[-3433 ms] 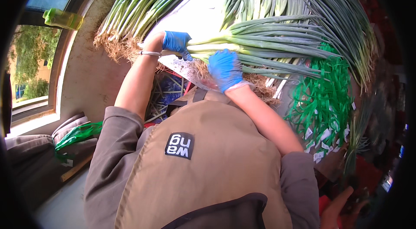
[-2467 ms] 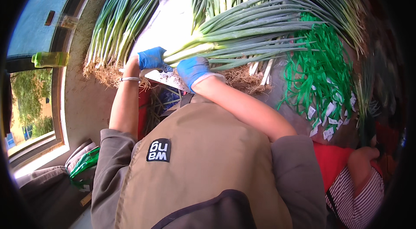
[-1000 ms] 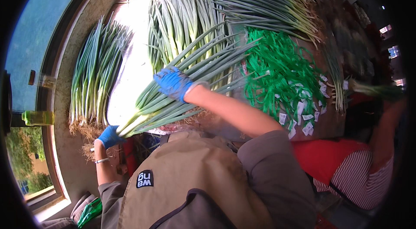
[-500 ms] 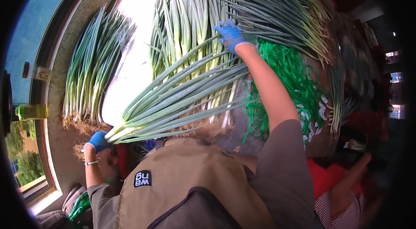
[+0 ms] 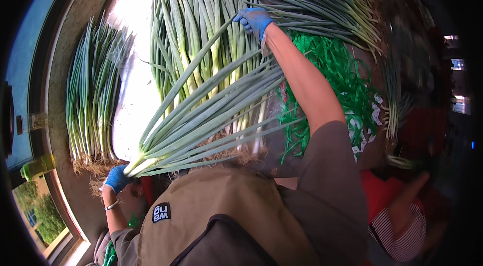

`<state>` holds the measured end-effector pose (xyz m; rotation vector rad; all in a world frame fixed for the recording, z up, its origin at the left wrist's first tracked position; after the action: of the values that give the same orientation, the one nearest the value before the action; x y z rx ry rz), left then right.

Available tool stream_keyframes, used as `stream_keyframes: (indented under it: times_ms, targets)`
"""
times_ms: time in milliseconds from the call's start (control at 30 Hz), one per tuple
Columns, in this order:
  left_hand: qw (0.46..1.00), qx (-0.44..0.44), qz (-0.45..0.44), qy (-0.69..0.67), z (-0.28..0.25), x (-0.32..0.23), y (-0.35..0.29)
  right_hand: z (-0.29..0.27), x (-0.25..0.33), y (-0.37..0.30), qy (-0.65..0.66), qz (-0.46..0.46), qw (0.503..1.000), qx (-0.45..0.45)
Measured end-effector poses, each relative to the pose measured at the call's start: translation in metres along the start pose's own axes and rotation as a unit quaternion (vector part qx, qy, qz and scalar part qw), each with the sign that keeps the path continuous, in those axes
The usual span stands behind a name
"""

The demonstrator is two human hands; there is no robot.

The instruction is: The person gathers and sorts green onions on a large table, handling them in bundles and occasionally placing them into a red plastic crate.

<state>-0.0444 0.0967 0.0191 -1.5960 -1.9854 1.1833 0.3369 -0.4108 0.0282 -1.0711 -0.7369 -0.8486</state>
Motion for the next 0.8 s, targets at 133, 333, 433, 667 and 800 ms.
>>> stream_keyframes:
  times_ms: [133, 333, 433, 667, 800]
  targets:
    - [0.995, 0.033, 0.005, 0.098, -0.005, 0.0, -0.011, 0.048, -0.01, -0.044, -0.28, -0.035, 0.957, 0.064]
    - [0.997, -0.003, -0.03, 0.076, -0.01, 0.02, -0.026, -0.095, 0.047, -0.019, 0.086, -0.071, 0.988, -0.106]
    - [0.997, 0.016, -0.047, 0.06, -0.002, 0.036, -0.03, -0.043, 0.03, -0.063, -0.095, -0.014, 0.995, -0.035]
    - [0.995, 0.035, -0.049, 0.079, 0.005, 0.052, -0.021, -0.019, -0.021, -0.081, -0.44, -0.027, 0.888, 0.13]
    - [0.997, 0.018, -0.046, 0.056, 0.005, 0.053, -0.025, -0.014, -0.028, -0.089, -0.56, -0.01, 0.819, 0.121]
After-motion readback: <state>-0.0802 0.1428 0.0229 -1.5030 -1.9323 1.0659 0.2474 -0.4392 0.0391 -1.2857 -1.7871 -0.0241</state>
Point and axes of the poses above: each hand's wrist, its own y-axis towards the middle knuckle, its own z-axis out of the palm, x = y × z, the point moved 6 cm from there along y, towards the middle knuckle, and after that the axes turned 13 degrees about y, right-handed, at the moved point
